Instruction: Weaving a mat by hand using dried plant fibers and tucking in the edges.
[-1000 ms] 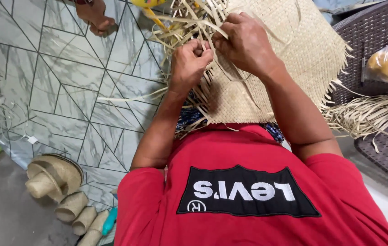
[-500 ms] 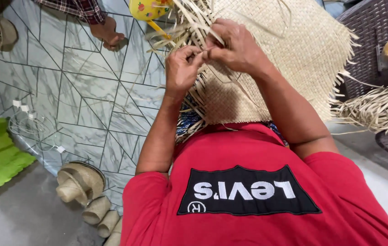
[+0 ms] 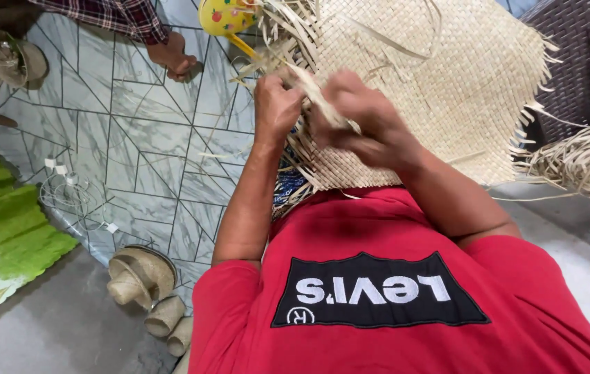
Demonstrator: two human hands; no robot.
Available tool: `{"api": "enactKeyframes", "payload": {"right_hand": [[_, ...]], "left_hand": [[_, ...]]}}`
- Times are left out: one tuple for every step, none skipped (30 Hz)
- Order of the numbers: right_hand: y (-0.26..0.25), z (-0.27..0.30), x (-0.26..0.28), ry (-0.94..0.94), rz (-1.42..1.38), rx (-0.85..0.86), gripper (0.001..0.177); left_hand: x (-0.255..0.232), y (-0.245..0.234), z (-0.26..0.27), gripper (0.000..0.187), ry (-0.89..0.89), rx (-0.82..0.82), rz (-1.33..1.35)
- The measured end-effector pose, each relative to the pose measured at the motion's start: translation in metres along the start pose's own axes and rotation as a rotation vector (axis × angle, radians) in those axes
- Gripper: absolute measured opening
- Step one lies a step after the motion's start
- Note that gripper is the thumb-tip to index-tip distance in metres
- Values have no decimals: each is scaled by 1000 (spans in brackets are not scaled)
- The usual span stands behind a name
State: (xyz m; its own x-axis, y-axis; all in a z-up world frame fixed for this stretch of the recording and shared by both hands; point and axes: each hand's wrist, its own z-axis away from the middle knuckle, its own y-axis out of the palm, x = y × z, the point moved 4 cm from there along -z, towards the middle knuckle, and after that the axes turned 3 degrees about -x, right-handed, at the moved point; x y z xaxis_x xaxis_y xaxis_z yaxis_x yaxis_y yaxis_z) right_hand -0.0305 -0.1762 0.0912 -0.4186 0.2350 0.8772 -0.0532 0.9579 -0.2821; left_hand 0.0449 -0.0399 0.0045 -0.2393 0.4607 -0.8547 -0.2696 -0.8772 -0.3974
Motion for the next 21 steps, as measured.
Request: {"api": "enactKeyframes", "payload": {"right_hand": [[-8,11,9,26,-424,-54,8],[-17,22,17,54,-848,-108,25],[-25,10,18,51,-847,-113,25],[-33,0,13,221,-588,-146,19],[-45,-11,9,378,-319,-177,13],[-40,-9,-15,370,-313,-182,13],[-29,-4,-45,547,21,14,8],[-21,4,-78,715,361,210,21],[-14,9,-81,718,359,213,21],[-6,12,-82,634,458,271,32],[3,17,-83,548,552,330,45],[5,15,-81,553,547,335,45],[3,9,-74,459,457,210,36],[0,3,-66,365,366,87,29],[1,-1,-69,362,366,83,29],[2,-4,-72,351,294,52,29],[2,-6,-73,344,222,20,30],[6,-10,-79,345,223,16,30],[7,-13,-89,444,202,-19,32],[9,-16,-98,544,179,-55,35],[5,-25,-82,545,179,-58,35]], "left_hand": [[3,2,-1,13,87,6,59],[7,3,-1,13,175,13,119],[0,2,3,13,178,17,116],[-5,0,7,15,127,19,27],[-12,-2,9,18,85,19,-57],[-14,-2,9,18,97,21,-56],[-14,-3,11,17,109,17,-42],[-13,-4,12,16,122,14,-29],[-12,-3,11,16,117,15,-29],[-11,-2,9,15,122,15,-77],[-9,-1,9,14,123,16,-126],[-7,-1,10,14,115,18,-127],[-8,-2,8,14,155,-8,-121],[-9,-3,7,14,195,-33,-116],[-8,-2,7,14,200,-34,-118],[-8,-1,6,15,218,-74,-195],[-8,0,6,18,235,-110,-270],[-6,3,9,18,238,-107,-271],[-11,6,15,16,420,-169,-376],[-15,9,21,15,604,-228,-479],[-19,8,23,15,605,-226,-480]]}}
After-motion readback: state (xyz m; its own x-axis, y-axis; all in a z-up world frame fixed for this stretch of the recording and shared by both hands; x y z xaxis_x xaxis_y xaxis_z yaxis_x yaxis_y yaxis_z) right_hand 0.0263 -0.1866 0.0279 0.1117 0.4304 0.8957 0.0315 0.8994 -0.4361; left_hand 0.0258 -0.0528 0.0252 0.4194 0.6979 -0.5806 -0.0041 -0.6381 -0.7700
